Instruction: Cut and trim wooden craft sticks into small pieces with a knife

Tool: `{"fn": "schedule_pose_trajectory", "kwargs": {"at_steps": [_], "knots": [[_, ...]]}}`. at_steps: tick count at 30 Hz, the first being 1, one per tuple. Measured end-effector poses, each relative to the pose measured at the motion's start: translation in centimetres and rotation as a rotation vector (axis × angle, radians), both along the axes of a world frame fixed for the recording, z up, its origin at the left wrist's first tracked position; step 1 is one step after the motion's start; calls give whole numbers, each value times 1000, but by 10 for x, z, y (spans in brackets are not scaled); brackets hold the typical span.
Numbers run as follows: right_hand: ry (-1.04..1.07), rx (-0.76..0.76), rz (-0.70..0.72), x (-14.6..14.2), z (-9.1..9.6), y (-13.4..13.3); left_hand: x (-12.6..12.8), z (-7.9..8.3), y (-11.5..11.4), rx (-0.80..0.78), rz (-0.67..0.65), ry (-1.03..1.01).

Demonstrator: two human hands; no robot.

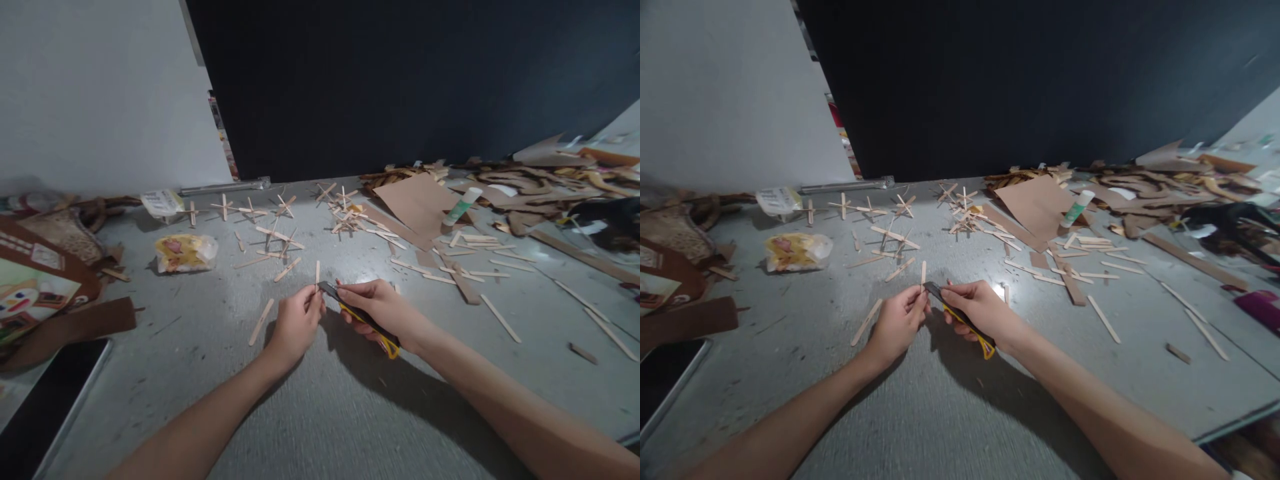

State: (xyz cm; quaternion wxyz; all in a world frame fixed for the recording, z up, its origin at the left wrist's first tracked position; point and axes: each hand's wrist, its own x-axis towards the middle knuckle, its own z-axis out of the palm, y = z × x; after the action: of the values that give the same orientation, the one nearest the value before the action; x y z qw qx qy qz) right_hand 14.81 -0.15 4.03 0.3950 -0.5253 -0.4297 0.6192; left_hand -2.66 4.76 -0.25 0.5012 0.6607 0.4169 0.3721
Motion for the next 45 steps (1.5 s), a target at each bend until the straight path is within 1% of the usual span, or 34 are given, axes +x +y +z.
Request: {"fn": "schedule_pose_trajectory", "kwargs": {"at_steps": [4,5,9,11,14,18,25,31,34,38,45], "knots": [[-339,388,-144,-7,-5,-7,0,-1,3,-83,31,-80],[-406,455,-175,-7,-6,-8,-1,-1,4,-104,38,-102],[-631,582,-196,-1,-12,-5,-1,-3,5,-140,37,-200],[-733,633,-170,3,-16,-3,-1,-4,4,-140,25,-217],[-804,685,-119,4,-20,-1,0,-3,2,-117,12,-191],[-861,700,-85,1,-21,-2,-1,-2,1,-88,-3,-160],[-870,670,-61,1,-19,-3,-1,-3,0,-43,-4,-101],[-963,653,-62,-5,-17,-9,-1,-1,-4,127,42,104],[-1021,621,-66,-10,-14,-13,-2,1,-6,188,47,201],[-994,561,-52,-13,-10,-15,-2,4,-8,202,44,268],[-927,524,-48,-12,-7,-13,-3,6,-9,200,12,353]]}}
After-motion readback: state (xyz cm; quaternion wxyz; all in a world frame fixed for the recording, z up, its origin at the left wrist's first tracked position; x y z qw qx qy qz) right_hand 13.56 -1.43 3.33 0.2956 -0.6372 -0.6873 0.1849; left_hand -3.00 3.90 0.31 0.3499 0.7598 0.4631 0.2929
